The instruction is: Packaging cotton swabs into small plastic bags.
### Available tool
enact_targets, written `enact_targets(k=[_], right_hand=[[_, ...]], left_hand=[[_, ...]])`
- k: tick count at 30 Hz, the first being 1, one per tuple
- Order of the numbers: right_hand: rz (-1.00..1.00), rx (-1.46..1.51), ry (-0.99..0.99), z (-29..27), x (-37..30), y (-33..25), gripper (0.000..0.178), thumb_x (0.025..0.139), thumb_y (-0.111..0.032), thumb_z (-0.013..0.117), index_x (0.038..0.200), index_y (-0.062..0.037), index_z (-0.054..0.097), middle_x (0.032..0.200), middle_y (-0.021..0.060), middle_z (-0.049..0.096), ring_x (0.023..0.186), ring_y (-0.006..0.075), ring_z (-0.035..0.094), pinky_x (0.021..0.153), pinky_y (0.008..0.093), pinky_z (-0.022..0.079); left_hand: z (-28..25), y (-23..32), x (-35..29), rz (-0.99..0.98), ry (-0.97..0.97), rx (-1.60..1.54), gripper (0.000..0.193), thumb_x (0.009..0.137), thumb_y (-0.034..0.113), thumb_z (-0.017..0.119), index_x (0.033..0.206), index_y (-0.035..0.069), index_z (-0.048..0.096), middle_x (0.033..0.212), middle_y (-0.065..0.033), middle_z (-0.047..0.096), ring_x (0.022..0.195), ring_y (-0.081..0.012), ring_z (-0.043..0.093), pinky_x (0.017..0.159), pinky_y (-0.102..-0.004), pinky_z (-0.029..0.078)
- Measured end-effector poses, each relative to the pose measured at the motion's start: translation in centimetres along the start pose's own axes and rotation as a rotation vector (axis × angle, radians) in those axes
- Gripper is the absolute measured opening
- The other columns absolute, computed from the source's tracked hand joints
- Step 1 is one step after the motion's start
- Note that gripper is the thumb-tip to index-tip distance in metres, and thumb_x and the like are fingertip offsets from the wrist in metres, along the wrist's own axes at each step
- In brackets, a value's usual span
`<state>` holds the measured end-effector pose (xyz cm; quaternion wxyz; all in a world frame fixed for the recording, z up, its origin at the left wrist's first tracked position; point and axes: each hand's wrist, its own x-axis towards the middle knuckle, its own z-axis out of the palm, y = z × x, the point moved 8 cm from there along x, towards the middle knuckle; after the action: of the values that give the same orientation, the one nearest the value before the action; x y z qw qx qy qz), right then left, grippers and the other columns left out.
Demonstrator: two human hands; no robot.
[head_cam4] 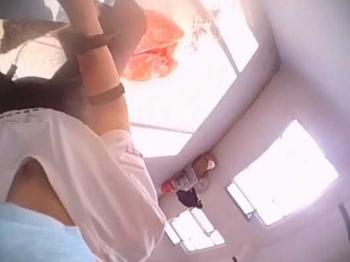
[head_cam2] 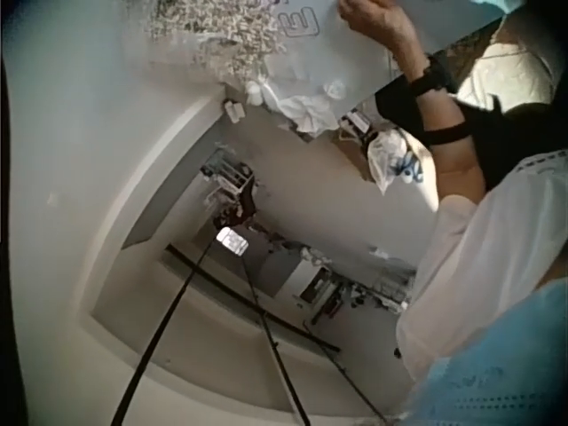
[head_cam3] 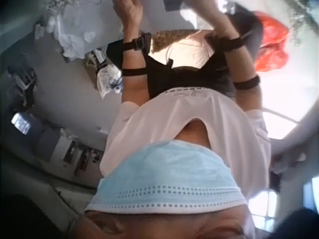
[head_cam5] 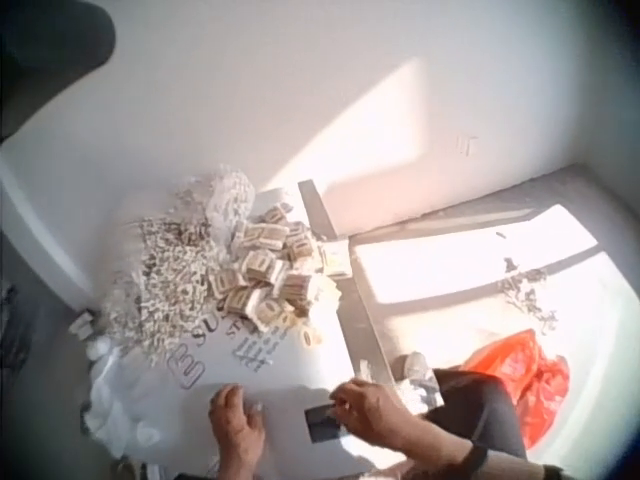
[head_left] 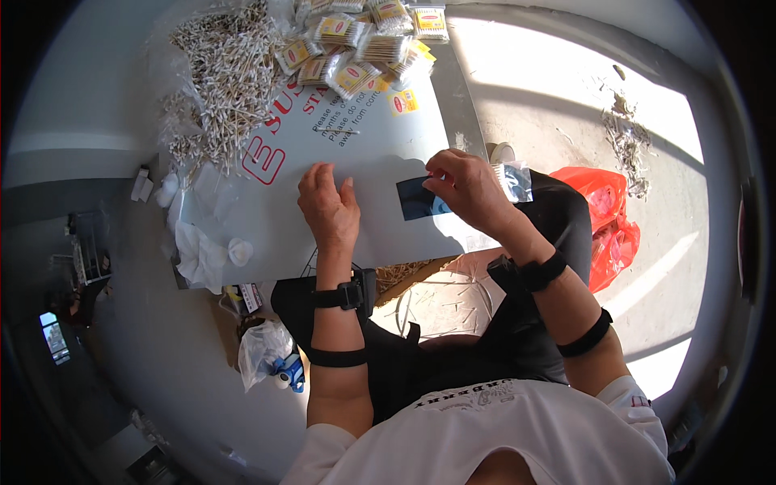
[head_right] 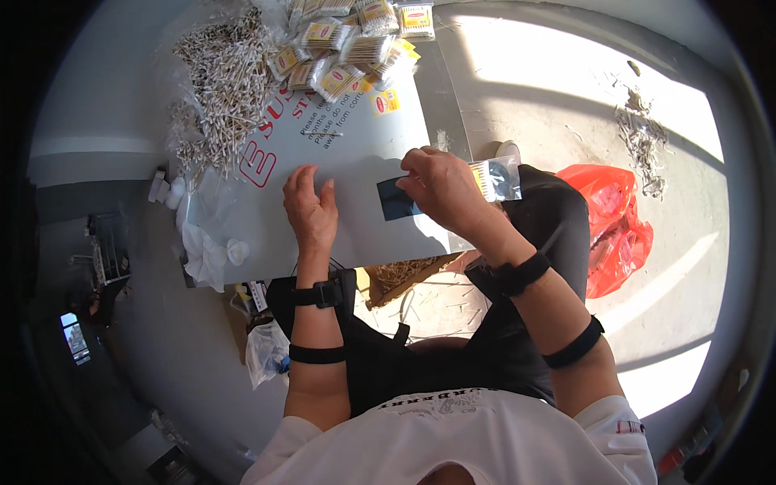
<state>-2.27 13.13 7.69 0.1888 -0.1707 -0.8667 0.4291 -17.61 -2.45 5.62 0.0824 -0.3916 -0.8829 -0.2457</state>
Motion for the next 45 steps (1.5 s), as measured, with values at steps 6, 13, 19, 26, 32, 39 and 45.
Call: enact_targets(k=[6, 13, 19, 26, 32, 39, 45], right_hand=[[0.068, -0.081, -0.003, 5.2, 8.0, -0.1, 0.025, 0.084, -0.016, 0.074, 0.099, 0.0009, 0.064, 0.095, 0.0157, 0.065, 0.078, 0.0294, 0.066, 0.073, 0.0366, 0.053], [0.009, -0.294, 0.043, 8.9, 12.2, -0.2, 0.016, 0.082, -0.012, 0.068, 0.093, -0.0015, 0.064, 0.092, 0.0151, 0.06, 0.097, 0.0343, 0.06, 0.086, 0.0426, 0.05], [-0.128, -0.318, 0.006, 10.3, 11.1, -1.4, 0.009, 0.081, -0.003, 0.067, 0.083, -0.0034, 0.058, 0.088, 0.012, 0.057, 0.088, 0.0326, 0.058, 0.077, 0.0426, 0.05], [-0.209, -0.254, -0.12, 11.2, 8.8, -3.6, 0.012, 0.078, -0.002, 0.069, 0.082, -0.003, 0.058, 0.087, 0.0121, 0.057, 0.086, 0.0322, 0.059, 0.075, 0.0401, 0.051], [0.09, -0.008, -0.027, 10.3, 10.8, -1.3, 0.027, 0.074, -0.011, 0.077, 0.095, -0.0033, 0.062, 0.095, 0.0113, 0.06, 0.091, 0.0302, 0.061, 0.077, 0.038, 0.052], [-0.293, -0.43, 0.115, 13.9, 16.7, -5.8, 0.033, 0.073, -0.022, 0.079, 0.101, -0.0099, 0.066, 0.105, 0.0075, 0.06, 0.106, 0.0279, 0.057, 0.091, 0.0456, 0.043], [-0.166, -0.331, 0.027, 13.2, 16.6, -1.8, 0.008, 0.08, -0.013, 0.068, 0.085, -0.0081, 0.065, 0.086, 0.0115, 0.062, 0.085, 0.0341, 0.063, 0.072, 0.0427, 0.051]], left_hand=[[-0.9, -7.7, 5.1, -0.119, 0.01, -0.016, 0.041, 0.081, 0.012, 0.073, 0.118, 0.001, 0.059, 0.129, -0.0177, 0.051, 0.121, -0.0362, 0.047, 0.1, -0.049, 0.041], [-3.3, -14.5, 12.9, -0.345, 0.055, 0.274, 0.038, 0.08, 0.019, 0.074, 0.116, 0.01, 0.063, 0.12, -0.0136, 0.053, 0.118, -0.035, 0.048, 0.094, -0.0486, 0.044], [-1.4, -13.2, 12.8, -0.294, 0.066, 0.323, 0.029, 0.079, 0.019, 0.074, 0.105, 0.011, 0.063, 0.114, -0.0114, 0.054, 0.112, -0.0347, 0.05, 0.089, -0.0497, 0.046], [-1.6, -8.1, 7.5, -0.047, 0.11, 0.045, 0.042, 0.07, 0.003, 0.077, 0.107, 0.008, 0.058, 0.111, -0.0128, 0.054, 0.108, -0.0353, 0.051, 0.087, -0.0485, 0.044], [-3.5, -6.9, 2.0, -0.116, 0.093, -0.072, 0.05, 0.07, 0.004, 0.077, 0.116, 0.007, 0.057, 0.121, -0.0139, 0.053, 0.113, -0.0364, 0.05, 0.091, -0.0485, 0.043], [-1.9, -7.5, 1.3, -0.175, 0.139, -0.016, 0.054, 0.071, 0.013, 0.08, 0.12, 0.009, 0.056, 0.124, -0.0125, 0.052, 0.115, -0.0362, 0.048, 0.092, -0.0502, 0.041], [-2.5, -8.0, 2.9, -0.165, 0.169, 0.021, 0.051, 0.073, 0.012, 0.078, 0.119, 0.011, 0.055, 0.124, -0.0099, 0.05, 0.118, -0.0334, 0.047, 0.092, -0.0498, 0.04]])
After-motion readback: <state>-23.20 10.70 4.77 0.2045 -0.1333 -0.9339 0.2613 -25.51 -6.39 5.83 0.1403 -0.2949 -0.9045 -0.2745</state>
